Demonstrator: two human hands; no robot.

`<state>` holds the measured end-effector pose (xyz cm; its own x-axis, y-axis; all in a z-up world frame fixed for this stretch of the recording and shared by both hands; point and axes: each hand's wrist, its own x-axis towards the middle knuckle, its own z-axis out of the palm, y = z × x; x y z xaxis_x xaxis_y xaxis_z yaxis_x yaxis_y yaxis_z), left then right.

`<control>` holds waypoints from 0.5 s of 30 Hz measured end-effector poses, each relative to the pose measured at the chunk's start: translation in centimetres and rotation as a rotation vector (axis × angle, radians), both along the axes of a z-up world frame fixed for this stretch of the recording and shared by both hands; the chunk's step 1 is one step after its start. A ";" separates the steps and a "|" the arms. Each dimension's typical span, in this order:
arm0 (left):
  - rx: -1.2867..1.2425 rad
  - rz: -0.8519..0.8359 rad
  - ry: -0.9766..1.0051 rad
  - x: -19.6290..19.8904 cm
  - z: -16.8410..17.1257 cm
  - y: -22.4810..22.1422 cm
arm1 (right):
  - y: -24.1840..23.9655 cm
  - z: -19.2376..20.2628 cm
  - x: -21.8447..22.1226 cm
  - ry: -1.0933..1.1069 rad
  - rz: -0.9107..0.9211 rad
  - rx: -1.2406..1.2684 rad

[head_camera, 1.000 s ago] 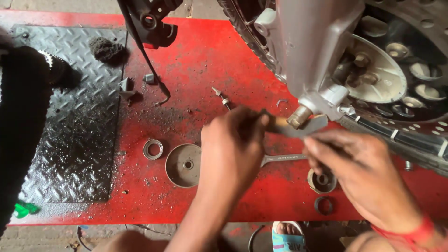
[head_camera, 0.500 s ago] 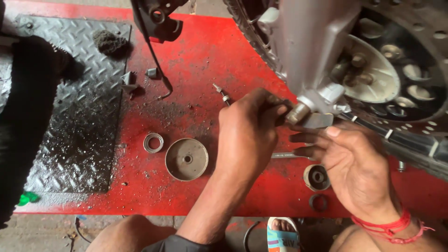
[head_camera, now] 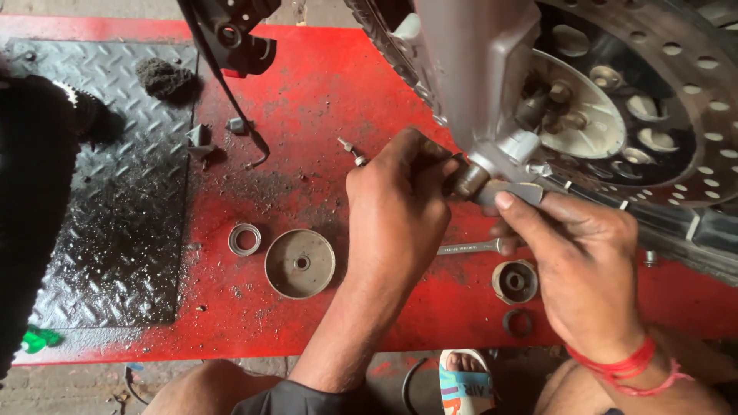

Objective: Using sandpaper and a hammer to adjust or repair a motorcycle wheel assembly component.

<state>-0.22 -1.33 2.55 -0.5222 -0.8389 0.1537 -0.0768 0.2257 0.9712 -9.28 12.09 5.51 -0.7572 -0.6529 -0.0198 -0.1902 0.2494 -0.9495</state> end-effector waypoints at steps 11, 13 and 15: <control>-0.036 0.041 -0.017 -0.4 0.4 1.1 | -0.4 -0.2 0.7 0.318 -0.026 -0.023; -0.079 0.055 0.012 -0.4 0.5 1.1 | -0.5 -0.4 0.2 0.318 -0.003 0.012; -0.003 0.024 0.073 -0.5 0.7 1.2 | -0.2 -1.0 -0.2 0.332 0.008 0.012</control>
